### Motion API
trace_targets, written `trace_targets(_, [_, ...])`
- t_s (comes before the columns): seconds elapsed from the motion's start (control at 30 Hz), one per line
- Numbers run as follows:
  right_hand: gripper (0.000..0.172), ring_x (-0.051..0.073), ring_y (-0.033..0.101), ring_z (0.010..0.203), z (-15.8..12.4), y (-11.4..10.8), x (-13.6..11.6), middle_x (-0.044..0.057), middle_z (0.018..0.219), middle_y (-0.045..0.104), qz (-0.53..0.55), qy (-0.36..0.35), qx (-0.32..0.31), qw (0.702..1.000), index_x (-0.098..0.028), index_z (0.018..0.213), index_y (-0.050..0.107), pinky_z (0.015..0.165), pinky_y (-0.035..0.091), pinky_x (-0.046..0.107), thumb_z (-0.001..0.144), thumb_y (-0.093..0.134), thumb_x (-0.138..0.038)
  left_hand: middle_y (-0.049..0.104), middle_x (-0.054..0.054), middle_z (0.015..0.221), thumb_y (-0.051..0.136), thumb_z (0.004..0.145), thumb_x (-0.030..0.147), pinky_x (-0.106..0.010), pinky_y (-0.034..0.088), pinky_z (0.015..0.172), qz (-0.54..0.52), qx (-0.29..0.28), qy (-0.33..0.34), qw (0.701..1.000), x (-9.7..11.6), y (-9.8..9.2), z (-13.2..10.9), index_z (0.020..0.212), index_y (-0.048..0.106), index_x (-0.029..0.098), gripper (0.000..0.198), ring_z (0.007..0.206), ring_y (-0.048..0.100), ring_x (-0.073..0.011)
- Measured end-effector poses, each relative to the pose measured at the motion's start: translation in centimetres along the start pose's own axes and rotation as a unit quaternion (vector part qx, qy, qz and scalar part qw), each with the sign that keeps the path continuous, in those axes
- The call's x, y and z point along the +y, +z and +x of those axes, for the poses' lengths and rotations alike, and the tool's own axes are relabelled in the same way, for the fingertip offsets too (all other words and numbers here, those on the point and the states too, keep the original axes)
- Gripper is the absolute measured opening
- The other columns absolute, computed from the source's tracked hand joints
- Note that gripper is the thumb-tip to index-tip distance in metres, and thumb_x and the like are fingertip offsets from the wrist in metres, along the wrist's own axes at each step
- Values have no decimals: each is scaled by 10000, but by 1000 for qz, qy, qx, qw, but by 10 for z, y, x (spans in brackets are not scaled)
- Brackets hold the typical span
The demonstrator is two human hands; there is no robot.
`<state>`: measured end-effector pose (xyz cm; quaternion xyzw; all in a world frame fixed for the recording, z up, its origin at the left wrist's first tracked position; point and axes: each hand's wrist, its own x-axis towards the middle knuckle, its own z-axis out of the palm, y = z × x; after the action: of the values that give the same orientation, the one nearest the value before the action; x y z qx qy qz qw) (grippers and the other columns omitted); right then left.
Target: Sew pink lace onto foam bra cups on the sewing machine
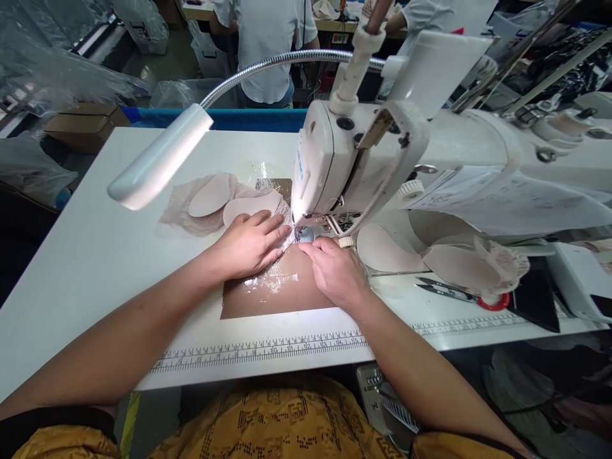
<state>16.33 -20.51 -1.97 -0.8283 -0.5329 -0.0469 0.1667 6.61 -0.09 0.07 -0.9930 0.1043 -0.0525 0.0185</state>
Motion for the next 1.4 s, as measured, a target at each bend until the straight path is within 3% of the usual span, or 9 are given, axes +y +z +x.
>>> trace_targets(0.13, [410,188,509,765,-1,0,3,53,969,669,8,0,12,1000,-197,1161,678,670,356,318,834,468,-68,620,-161,1172,403,938,550,-366,427,633,-14,-72,-53,996,7,-22,-7,1275,559,118,569,963,579,-328])
trace_targets(0.37, [351,190,513,731,-1,-1,4,60,909,672,-11,-1,9,1000,-195,1082,693,671,351,317,839,469,-76,649,-100,948,424,928,554,-311,456,623,-149,-151,-25,977,13,-50,-15,1128,644,140,510,737,626,-212])
trace_targets(0.57, [365,199,552,765,-1,-2,4,66,917,682,-1,-2,10,1000,-194,1087,687,703,374,322,827,463,-70,632,-120,991,630,826,406,-322,487,721,-164,-104,38,980,32,-37,-21,984,672,136,315,878,604,-242])
trace_targets(0.63, [359,204,573,802,-2,-3,4,65,938,685,16,2,1,1000,-195,1076,687,715,389,322,826,463,-68,635,-114,950,557,876,290,-320,479,713,-161,-95,39,982,39,-30,-21,878,667,131,194,841,597,-225])
trace_targets(0.73, [375,197,596,867,-3,-7,4,49,1009,685,65,0,-14,998,-209,1117,670,742,421,309,834,465,-71,634,-89,831,411,937,198,-302,458,692,-206,-82,7,975,37,-25,-19,797,638,130,275,762,585,-191])
trace_targets(0.9, [435,179,605,919,-3,-9,2,36,1152,649,136,-13,-23,990,-216,1216,617,790,454,295,821,503,-74,553,-7,694,417,942,302,-242,390,564,-385,-111,-64,914,12,-27,-13,807,550,154,240,601,488,-127])
trace_targets(1.07, [323,133,576,756,2,-6,-3,24,1030,659,168,11,-22,986,-203,1067,668,691,426,254,797,560,-62,528,-1,766,400,943,334,-233,417,650,-471,-112,-69,872,-1,-23,-12,822,509,158,240,689,487,-125])
trace_targets(1.2, [87,117,540,705,0,-7,-5,12,797,620,209,-27,-11,978,-172,808,671,638,384,234,855,599,-184,564,-2,759,425,932,336,-229,398,619,-436,-140,-54,887,5,-26,-14,834,549,165,234,667,504,-128])
trace_targets(1.4, [246,135,539,725,-10,-7,0,28,745,616,129,-78,-29,988,-160,760,673,699,388,264,924,539,-284,651,-53,871,442,936,321,-258,445,686,-357,-122,9,926,12,-36,-15,954,653,165,263,761,594,-164])
